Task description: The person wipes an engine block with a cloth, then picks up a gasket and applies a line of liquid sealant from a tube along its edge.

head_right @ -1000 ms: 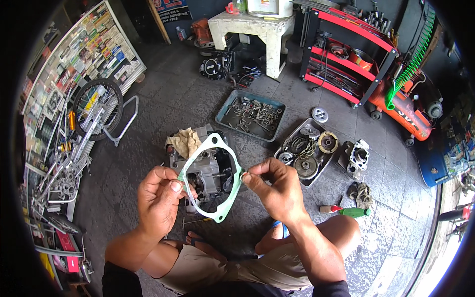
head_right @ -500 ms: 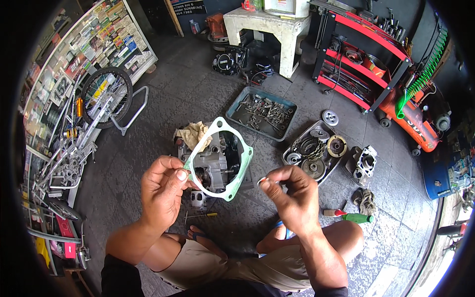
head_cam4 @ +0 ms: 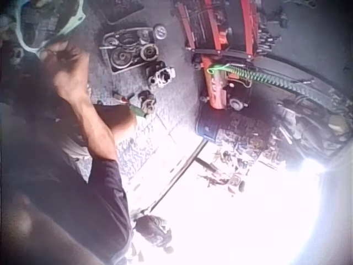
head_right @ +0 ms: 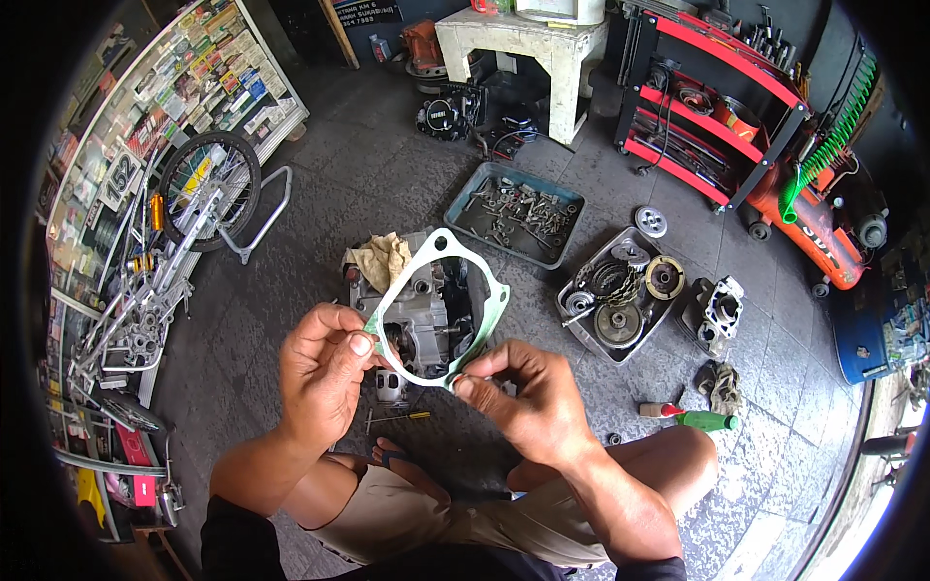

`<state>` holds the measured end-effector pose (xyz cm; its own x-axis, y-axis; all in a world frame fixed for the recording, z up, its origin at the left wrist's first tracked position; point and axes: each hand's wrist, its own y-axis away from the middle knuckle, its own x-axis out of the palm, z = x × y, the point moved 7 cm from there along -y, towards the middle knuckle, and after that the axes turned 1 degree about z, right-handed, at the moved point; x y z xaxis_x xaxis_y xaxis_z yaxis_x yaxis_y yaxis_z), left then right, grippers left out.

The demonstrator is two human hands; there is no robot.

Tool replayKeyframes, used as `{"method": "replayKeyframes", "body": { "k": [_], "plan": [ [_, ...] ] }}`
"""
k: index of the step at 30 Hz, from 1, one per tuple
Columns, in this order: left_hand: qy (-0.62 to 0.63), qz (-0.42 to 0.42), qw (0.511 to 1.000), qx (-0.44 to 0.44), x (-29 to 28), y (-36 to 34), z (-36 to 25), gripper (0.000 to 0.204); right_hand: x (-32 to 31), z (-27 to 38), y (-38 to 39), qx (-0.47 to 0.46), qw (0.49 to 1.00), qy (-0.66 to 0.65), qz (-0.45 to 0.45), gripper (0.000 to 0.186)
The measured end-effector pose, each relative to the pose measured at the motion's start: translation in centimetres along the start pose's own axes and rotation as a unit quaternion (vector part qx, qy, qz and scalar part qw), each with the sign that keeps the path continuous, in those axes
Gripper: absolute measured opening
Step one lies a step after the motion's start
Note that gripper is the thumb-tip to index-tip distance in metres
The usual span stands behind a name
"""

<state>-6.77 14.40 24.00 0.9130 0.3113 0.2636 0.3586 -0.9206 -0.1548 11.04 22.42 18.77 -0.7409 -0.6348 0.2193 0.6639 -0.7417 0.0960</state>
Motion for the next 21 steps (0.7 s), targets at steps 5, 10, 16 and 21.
{"method": "replayKeyframes", "body": {
  "k": [5, 10, 16, 21],
  "plan": [
    [-0.002, 0.0, 1.0, 0.003, -0.2, -0.1, -0.1, 0.011, -0.3, 0.1, 0.0, 0.001, 0.998, 0.069, -0.014, 0.013],
    [0.007, 0.004, 1.0, -0.004, -0.3, -0.2, 0.0, 0.011, -2.0, 0.1, -0.9, -0.026, 0.998, 0.032, -0.057, 0.014],
    [0.017, 0.014, 1.0, -0.011, -0.5, -0.3, 0.3, 0.011, -3.6, 0.6, -1.5, -0.05, 0.995, 0.018, -0.089, 0.013],
    [0.013, 0.028, 0.999, -0.023, -0.6, -0.4, 0.3, 0.011, -4.8, 1.5, -2.3, -0.059, 0.993, 0.007, -0.101, 0.012]
  ]
}}
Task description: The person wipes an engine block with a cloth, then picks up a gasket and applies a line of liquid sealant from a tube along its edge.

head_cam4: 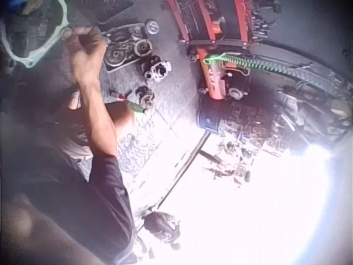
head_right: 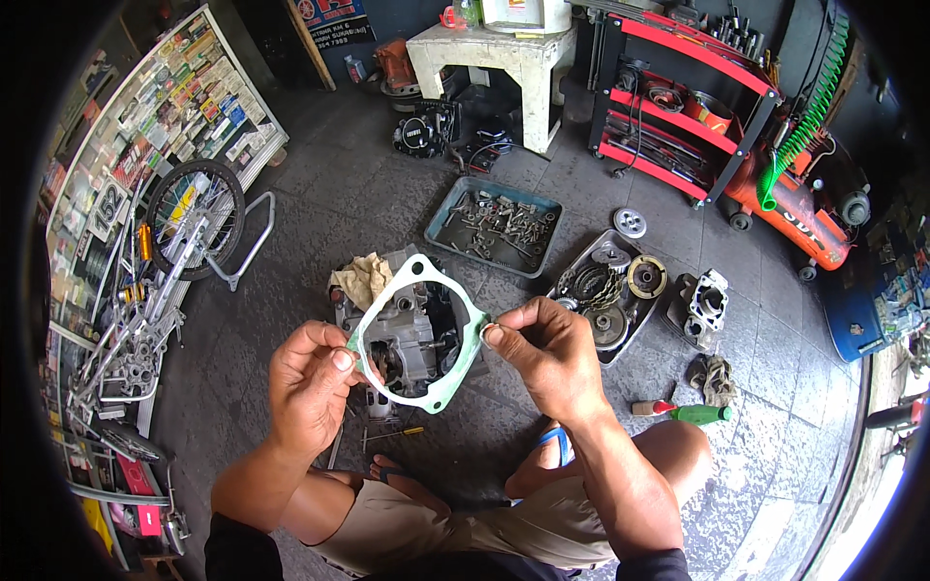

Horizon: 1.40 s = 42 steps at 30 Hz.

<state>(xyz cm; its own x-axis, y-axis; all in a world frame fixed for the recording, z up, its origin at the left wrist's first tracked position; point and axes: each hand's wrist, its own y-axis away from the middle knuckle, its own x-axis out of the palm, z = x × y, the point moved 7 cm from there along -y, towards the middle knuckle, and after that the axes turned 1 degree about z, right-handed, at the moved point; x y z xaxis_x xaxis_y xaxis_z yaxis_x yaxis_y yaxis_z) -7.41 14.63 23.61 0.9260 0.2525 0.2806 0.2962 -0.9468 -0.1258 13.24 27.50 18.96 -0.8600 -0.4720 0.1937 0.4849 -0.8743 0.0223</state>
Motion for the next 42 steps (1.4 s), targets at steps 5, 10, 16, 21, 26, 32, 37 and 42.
{"method": "replayKeyframes", "body": {
  "k": [5, 10, 16, 21, 26, 32, 37, 42],
  "plan": [
    [0.006, 0.012, 1.0, -0.026, 0.3, -0.2, 0.2, 0.011, -0.4, 0.7, -0.3, -0.023, 0.998, 0.058, 0.023, 0.012],
    [0.029, 0.022, 0.997, -0.067, -0.2, -0.8, 0.6, 0.011, 0.1, 2.3, -0.8, -0.047, 0.995, 0.07, 0.052, 0.012],
    [0.022, 0.008, 0.997, -0.071, -1.3, -1.3, -0.1, 0.009, 1.2, 6.0, -0.5, -0.097, 0.984, 0.121, 0.091, 0.015],
    [-0.008, 0.01, 0.998, -0.067, -1.5, -1.2, -0.2, 0.008, 3.8, 6.7, -0.9, -0.106, 0.967, 0.19, 0.133, 0.015],
    [-0.032, 0.019, 0.998, -0.053, -1.2, -1.0, -0.6, 0.008, 5.0, 6.3, -1.7, -0.115, 0.973, 0.155, 0.13, 0.013],
    [-0.025, 0.034, 0.998, -0.044, -1.1, -0.9, -0.9, 0.007, 4.8, 5.8, -2.2, -0.106, 0.974, 0.157, 0.122, 0.012],
    [0.011, 0.038, 0.998, -0.054, -1.4, -1.1, -0.6, 0.008, 4.1, 4.3, -2.3, -0.079, 0.981, 0.134, 0.115, 0.013],
    [0.036, 0.049, 0.997, -0.052, -1.2, -1.2, -0.8, 0.008, 3.5, 3.8, -1.9, -0.083, 0.981, 0.14, 0.108, 0.013]
  ]
}}
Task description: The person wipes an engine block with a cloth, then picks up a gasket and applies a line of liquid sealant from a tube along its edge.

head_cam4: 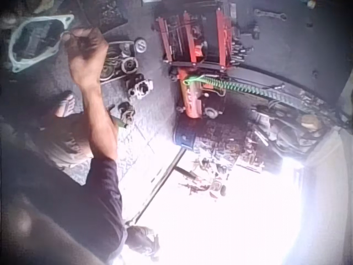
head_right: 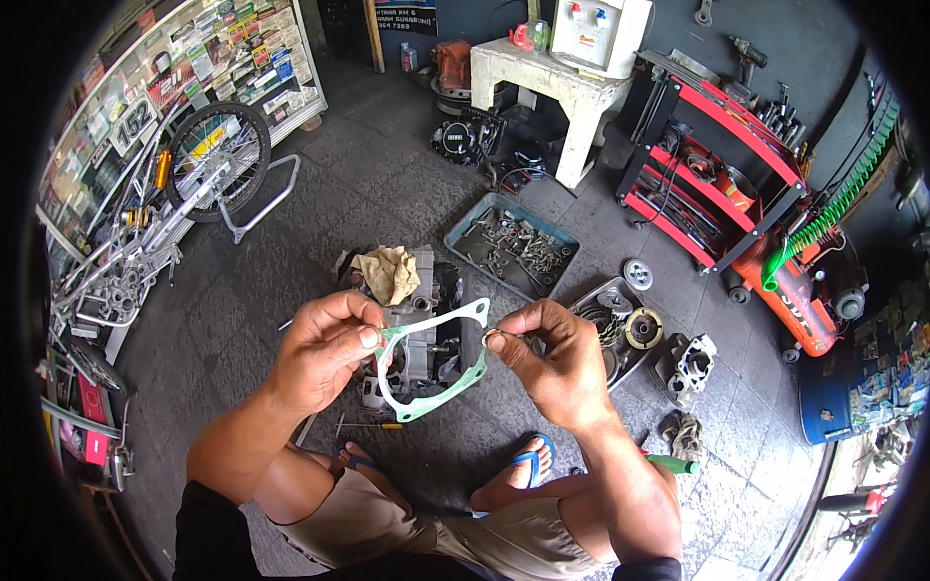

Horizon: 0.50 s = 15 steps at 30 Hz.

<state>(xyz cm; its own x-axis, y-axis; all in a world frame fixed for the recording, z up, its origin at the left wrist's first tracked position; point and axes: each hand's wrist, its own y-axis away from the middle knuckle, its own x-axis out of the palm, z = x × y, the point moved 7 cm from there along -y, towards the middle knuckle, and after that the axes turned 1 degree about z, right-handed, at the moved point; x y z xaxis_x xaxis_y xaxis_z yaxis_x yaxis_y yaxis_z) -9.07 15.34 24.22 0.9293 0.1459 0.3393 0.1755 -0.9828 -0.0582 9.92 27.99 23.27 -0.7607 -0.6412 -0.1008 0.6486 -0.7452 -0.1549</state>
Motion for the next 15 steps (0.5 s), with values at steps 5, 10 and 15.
{"method": "replayKeyframes", "body": {
  "k": [5, 10, 15],
  "plan": [
    [0.031, -0.02, 0.999, -0.006, -0.28, 0.04, 0.31, 0.01, 0.0, -0.07, 0.1, 0.002, 1.0, -0.006, 0.002, 0.012],
    [0.062, -0.011, 0.998, -0.004, -0.35, -0.09, 0.3, 0.011, 0.2, -0.3, 0.43, 0.006, 1.0, 0.001, 0.011, 0.012],
    [0.076, -0.019, 0.997, 0.005, -0.54, -0.16, 0.19, 0.011, 0.38, -0.82, 0.61, 0.006, 1.0, 0.0, 0.019, 0.011]
  ]
}}
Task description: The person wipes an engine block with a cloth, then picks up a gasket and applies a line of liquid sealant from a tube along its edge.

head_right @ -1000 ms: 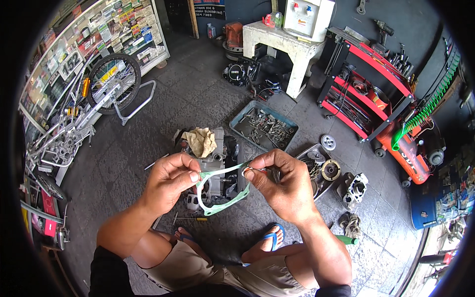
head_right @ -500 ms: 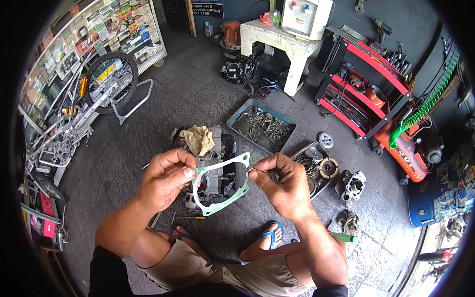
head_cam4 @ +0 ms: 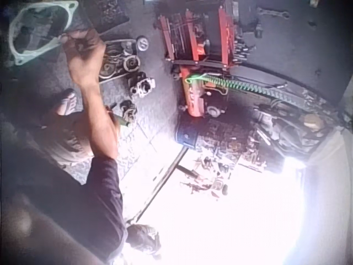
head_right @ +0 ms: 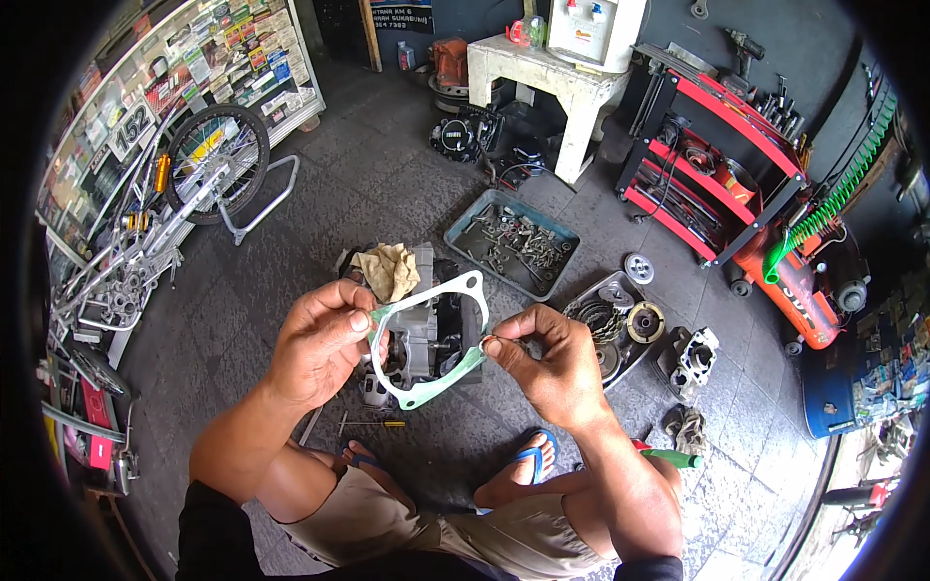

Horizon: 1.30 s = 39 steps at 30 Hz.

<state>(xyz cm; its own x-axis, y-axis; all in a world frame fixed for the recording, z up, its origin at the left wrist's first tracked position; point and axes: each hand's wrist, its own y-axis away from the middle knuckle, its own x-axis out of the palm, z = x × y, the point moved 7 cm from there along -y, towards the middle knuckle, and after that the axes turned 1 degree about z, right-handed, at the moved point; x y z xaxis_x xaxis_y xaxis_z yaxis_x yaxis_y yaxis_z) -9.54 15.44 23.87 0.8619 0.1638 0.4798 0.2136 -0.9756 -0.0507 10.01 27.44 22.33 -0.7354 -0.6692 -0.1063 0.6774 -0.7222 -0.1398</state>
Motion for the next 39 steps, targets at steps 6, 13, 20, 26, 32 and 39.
{"method": "replayKeyframes", "body": {
  "k": [6, 13, 20, 26, 32, 39],
  "plan": [
    [0.036, 0.002, 0.999, -0.007, -0.3, 0.0, 0.2, 0.01, 0.4, -1.1, 0.2, 0.02, 1.0, -0.013, 0.007, 0.011],
    [0.041, -0.026, 0.999, -0.011, -0.6, -0.1, 0.2, 0.012, 0.5, -0.9, 0.7, 0.013, 1.0, 0.022, 0.004, 0.011],
    [0.035, -0.009, 0.999, -0.03, -0.4, -0.3, 0.6, 0.012, -0.3, 0.6, -0.4, -0.027, 1.0, 0.006, -0.009, 0.011],
    [0.039, -0.014, 0.998, -0.036, -0.4, -0.1, 0.6, 0.012, -0.4, 1.3, -0.9, -0.042, 0.999, -0.012, 0.0, 0.012],
    [0.038, -0.011, 0.999, -0.031, -0.3, -0.5, 0.6, 0.011, 0.3, -0.2, 0.1, -0.005, 1.0, 0.001, 0.024, 0.012],
    [0.047, -0.005, 0.998, -0.028, -0.3, -0.8, 0.6, 0.011, 0.8, -0.9, 0.9, 0.006, 0.998, 0.039, 0.041, 0.013]
  ]
}}
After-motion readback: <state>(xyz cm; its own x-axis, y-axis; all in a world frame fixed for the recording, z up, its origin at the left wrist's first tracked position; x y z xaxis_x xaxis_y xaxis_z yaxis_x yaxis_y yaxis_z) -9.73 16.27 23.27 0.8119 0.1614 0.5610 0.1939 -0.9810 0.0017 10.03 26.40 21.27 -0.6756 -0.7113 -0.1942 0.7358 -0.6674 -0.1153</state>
